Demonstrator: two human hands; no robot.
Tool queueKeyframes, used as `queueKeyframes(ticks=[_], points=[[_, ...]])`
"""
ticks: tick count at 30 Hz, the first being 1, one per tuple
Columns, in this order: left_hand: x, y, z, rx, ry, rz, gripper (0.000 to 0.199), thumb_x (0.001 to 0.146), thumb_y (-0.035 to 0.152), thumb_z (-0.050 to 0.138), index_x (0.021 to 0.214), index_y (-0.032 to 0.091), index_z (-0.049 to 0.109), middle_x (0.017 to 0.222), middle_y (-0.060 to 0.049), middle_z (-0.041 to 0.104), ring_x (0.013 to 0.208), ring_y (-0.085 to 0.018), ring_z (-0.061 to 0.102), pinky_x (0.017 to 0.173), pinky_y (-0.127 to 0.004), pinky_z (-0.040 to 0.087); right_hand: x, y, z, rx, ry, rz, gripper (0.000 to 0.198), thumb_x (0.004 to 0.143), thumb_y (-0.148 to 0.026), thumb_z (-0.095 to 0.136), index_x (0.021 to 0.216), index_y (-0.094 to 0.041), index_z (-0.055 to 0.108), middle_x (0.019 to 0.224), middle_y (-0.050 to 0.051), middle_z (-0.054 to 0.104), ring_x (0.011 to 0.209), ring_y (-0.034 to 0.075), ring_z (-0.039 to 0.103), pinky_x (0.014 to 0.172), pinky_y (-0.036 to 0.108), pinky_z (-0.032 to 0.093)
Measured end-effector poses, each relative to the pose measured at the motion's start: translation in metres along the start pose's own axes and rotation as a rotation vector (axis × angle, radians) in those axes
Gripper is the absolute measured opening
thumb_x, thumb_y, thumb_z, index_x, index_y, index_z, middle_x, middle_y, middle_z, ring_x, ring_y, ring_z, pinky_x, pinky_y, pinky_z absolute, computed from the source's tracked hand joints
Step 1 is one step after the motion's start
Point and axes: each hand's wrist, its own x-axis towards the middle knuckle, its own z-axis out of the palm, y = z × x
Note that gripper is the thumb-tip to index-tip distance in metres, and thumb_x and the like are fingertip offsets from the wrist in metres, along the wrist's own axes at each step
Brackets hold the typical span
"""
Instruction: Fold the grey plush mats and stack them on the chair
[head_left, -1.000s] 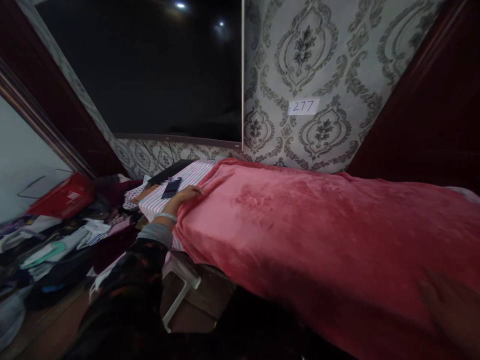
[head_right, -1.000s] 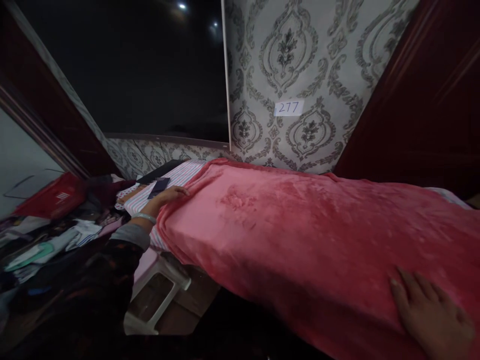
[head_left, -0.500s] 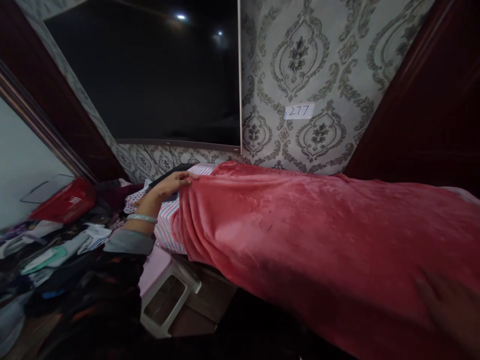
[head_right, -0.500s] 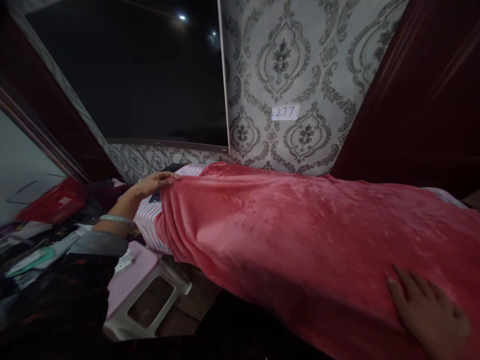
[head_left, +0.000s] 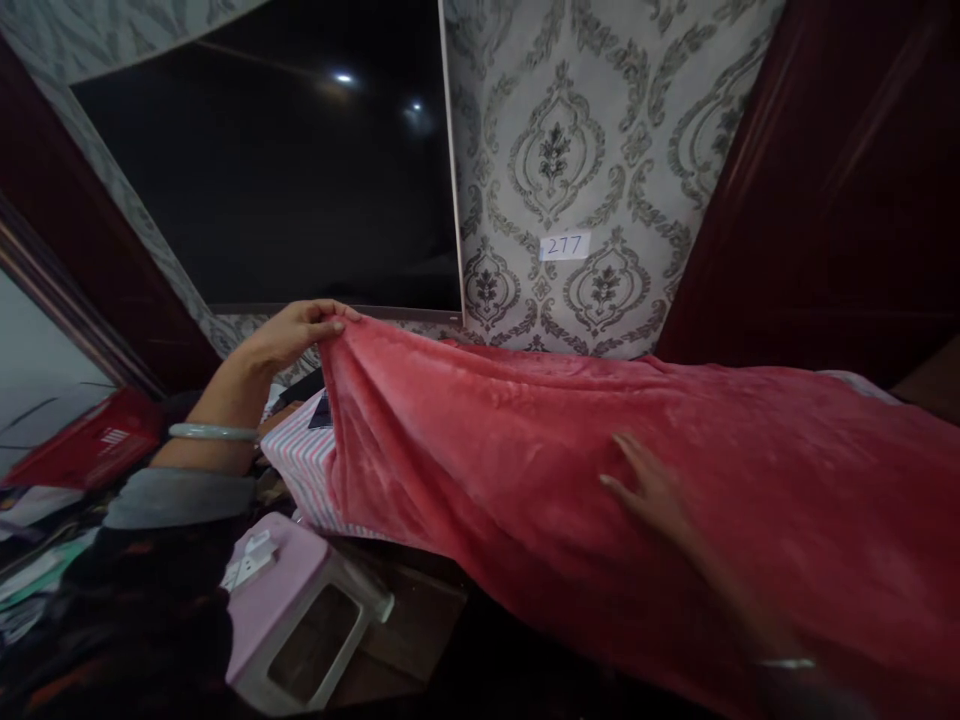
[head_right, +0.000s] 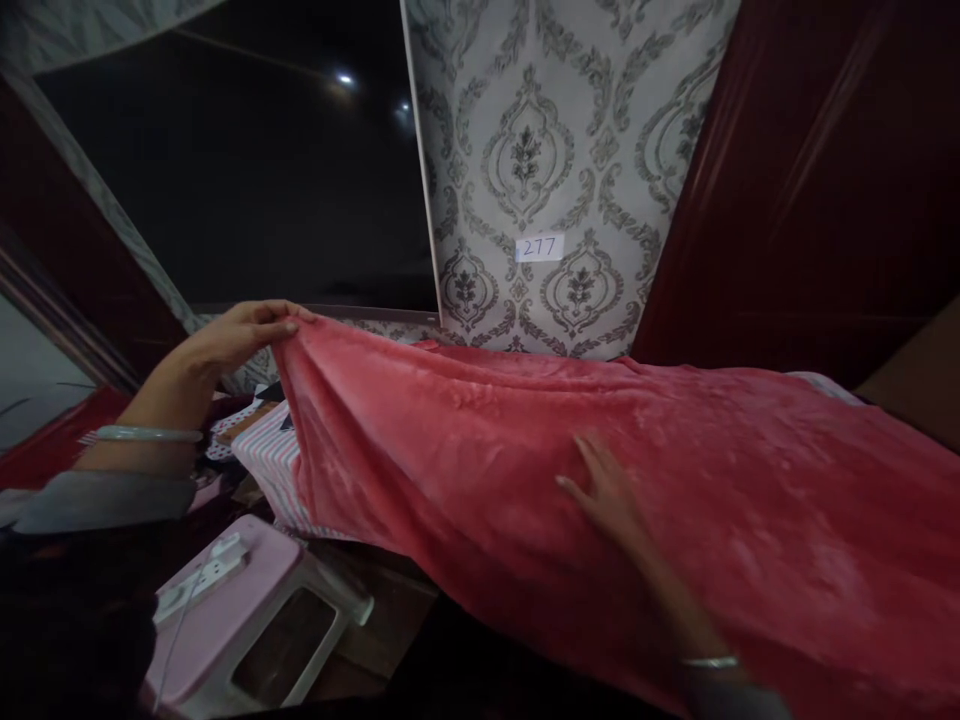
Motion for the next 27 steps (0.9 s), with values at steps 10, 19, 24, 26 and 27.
queueKeyframes(ticks=[10, 19, 24, 26, 27], points=[[-0.002, 0.015, -0.004, 0.021, 0.026, 0.049, 0.028, 0.072, 0.032, 0.069, 0.095, 0.016, 0.073, 0.094, -0.004, 0.069, 0.084, -0.015, 0.055, 0.090, -0.030, 0.046, 0.026, -0.056, 0.039, -0.013, -0.170, 0.010, 0.077, 0.082, -0.064, 0.061, 0.145, -0.021, 0.051, 0.157, 0.016, 0.037, 0.145, 0.037, 0.033, 0.115, 0.055, 0.032], [0.000, 0.016, 0.003, -0.003, 0.008, 0.064, 0.029, 0.072, 0.030, 0.070, 0.097, 0.014, 0.071, 0.093, -0.005, 0.067, 0.086, -0.015, 0.055, 0.093, -0.032, 0.045, 0.022, -0.104, 0.046, -0.078, -0.118, 0.075, 0.025, 0.093, -0.025, 0.049, 0.106, -0.018, 0.070, 0.116, 0.013, 0.065, 0.112, 0.027, 0.057, 0.100, 0.041, 0.042], [0.000, 0.011, 0.006, 0.041, -0.014, 0.040, 0.031, 0.071, 0.035, 0.070, 0.095, 0.015, 0.072, 0.096, -0.005, 0.069, 0.092, -0.019, 0.058, 0.098, -0.037, 0.045, 0.025, -0.096, 0.034, 0.106, 0.020, 0.086, 0.024, 0.090, -0.022, 0.038, 0.085, -0.021, 0.061, 0.089, 0.011, 0.067, 0.089, 0.025, 0.060, 0.085, 0.037, 0.047], [0.000, 0.004, 0.009, 0.042, -0.012, 0.022, 0.035, 0.066, 0.041, 0.075, 0.091, 0.017, 0.073, 0.095, -0.005, 0.070, 0.094, -0.022, 0.060, 0.097, -0.038, 0.046, 0.031, -0.084, 0.017, 0.190, 0.145, 0.114, 0.024, 0.090, -0.029, 0.036, 0.086, -0.022, 0.059, 0.087, 0.010, 0.068, 0.083, 0.025, 0.060, 0.079, 0.037, 0.048], [0.000, -0.001, 0.012, 0.032, -0.013, 0.018, 0.037, 0.064, 0.044, 0.076, 0.089, 0.018, 0.073, 0.094, -0.006, 0.071, 0.094, -0.024, 0.060, 0.096, -0.038, 0.047, 0.035, -0.077, 0.005, 0.203, 0.199, 0.118, 0.024, 0.089, -0.032, 0.036, 0.087, -0.022, 0.059, 0.087, 0.009, 0.068, 0.082, 0.025, 0.061, 0.076, 0.036, 0.048]])
